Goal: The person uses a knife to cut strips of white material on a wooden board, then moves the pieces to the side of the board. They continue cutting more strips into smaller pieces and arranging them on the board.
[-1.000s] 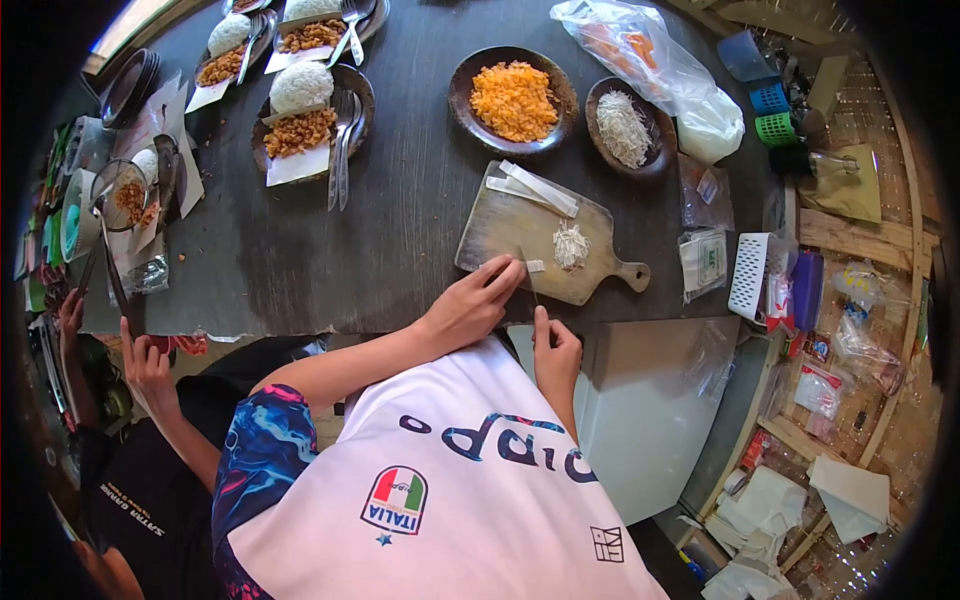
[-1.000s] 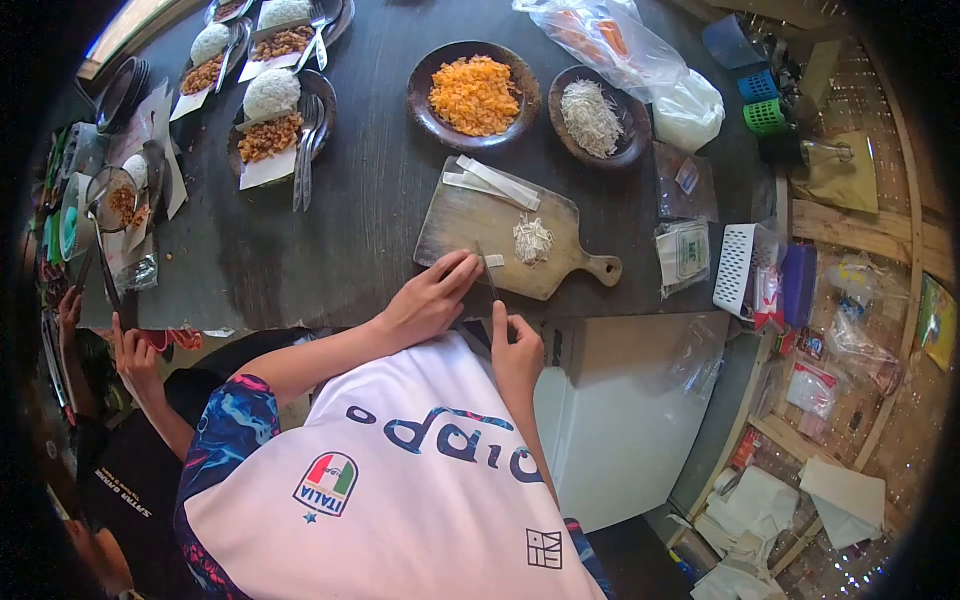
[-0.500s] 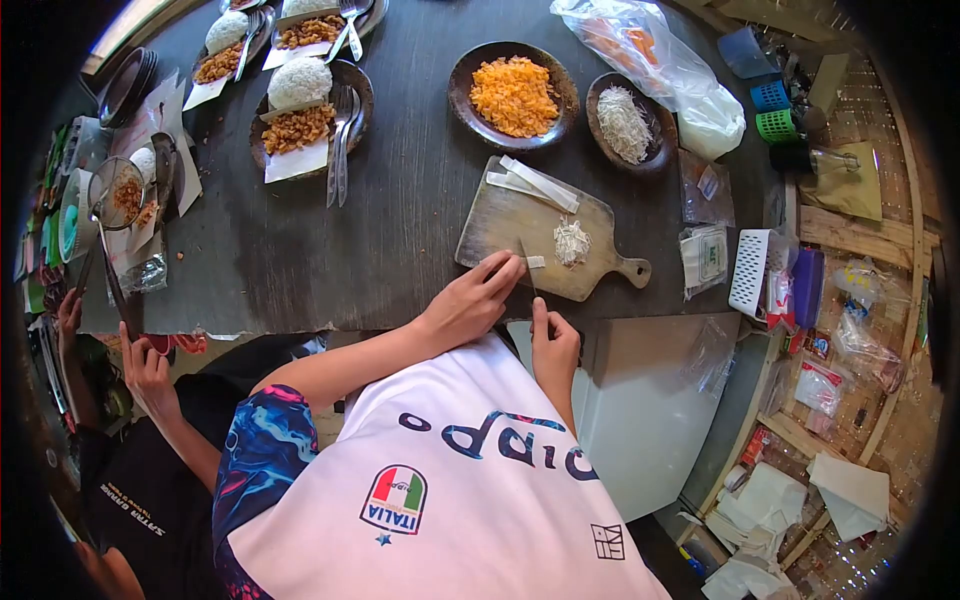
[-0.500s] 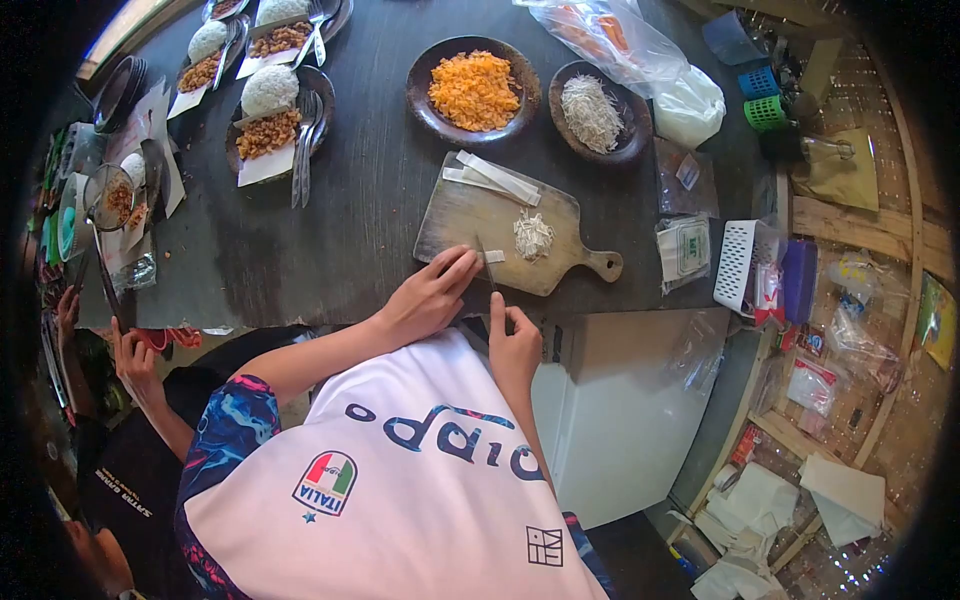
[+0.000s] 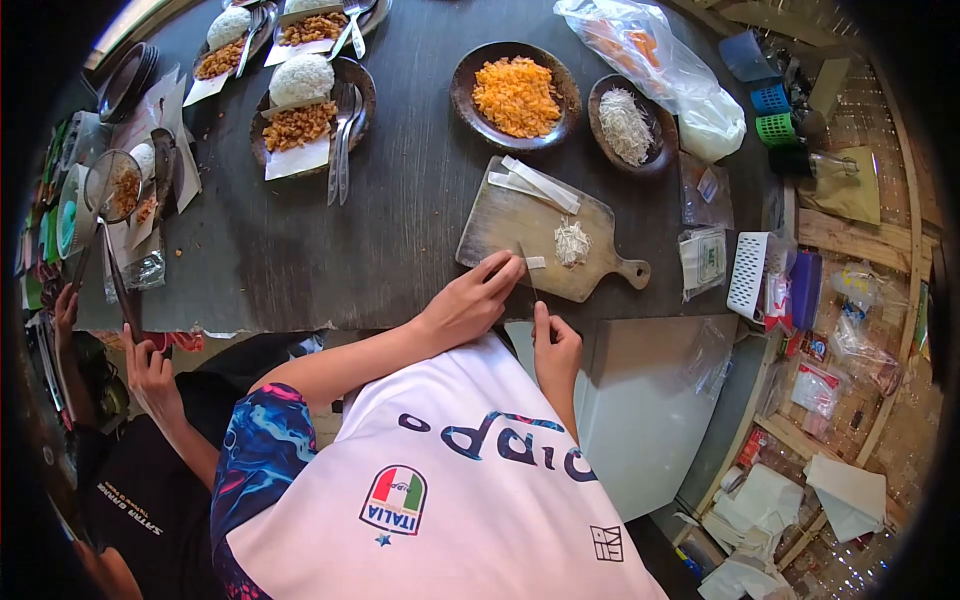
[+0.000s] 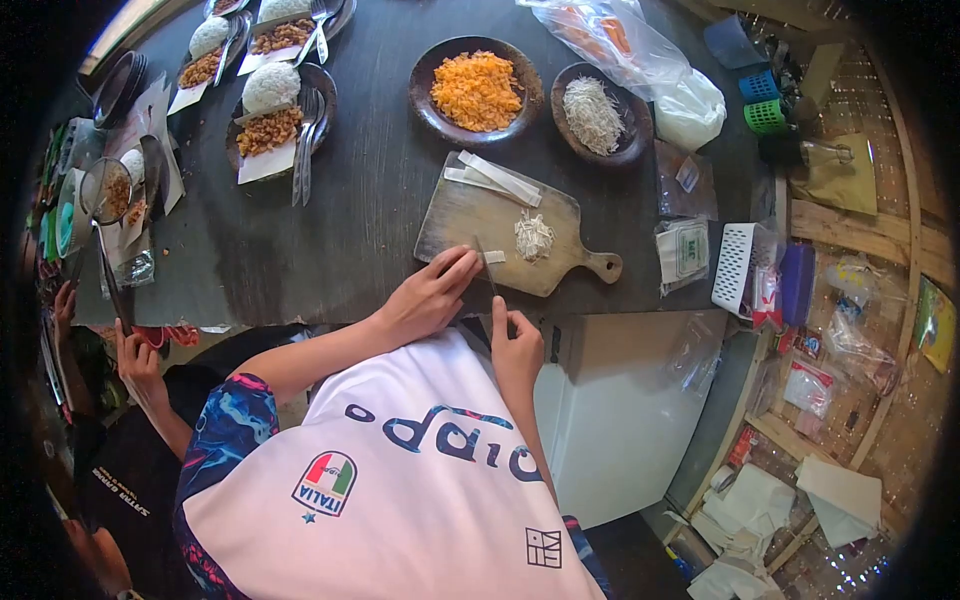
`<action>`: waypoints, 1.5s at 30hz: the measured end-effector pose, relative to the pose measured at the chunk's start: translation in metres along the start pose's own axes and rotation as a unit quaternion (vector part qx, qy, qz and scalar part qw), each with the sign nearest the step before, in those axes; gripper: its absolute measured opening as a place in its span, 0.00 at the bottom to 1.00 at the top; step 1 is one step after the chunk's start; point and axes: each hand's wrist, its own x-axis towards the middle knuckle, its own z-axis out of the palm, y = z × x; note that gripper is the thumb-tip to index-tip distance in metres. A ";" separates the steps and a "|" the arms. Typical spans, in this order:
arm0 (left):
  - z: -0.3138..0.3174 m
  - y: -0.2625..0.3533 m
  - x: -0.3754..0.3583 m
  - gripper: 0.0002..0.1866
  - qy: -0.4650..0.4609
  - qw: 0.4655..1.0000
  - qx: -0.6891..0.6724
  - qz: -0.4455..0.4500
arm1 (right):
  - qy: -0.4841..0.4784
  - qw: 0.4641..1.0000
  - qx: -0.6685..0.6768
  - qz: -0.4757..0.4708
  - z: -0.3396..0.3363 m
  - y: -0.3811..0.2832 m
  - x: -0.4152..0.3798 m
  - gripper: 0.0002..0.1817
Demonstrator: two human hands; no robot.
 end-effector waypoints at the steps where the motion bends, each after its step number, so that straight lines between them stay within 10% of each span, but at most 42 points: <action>1: 0.000 0.000 0.000 0.37 0.000 1.000 -0.008 -0.007 | -0.001 1.000 0.000 0.003 0.001 -0.001 0.001 0.34; 45: -0.002 -0.003 -0.006 0.37 0.019 0.999 -0.029 -0.014 | -0.003 1.000 0.022 -0.001 0.008 0.000 -0.001 0.33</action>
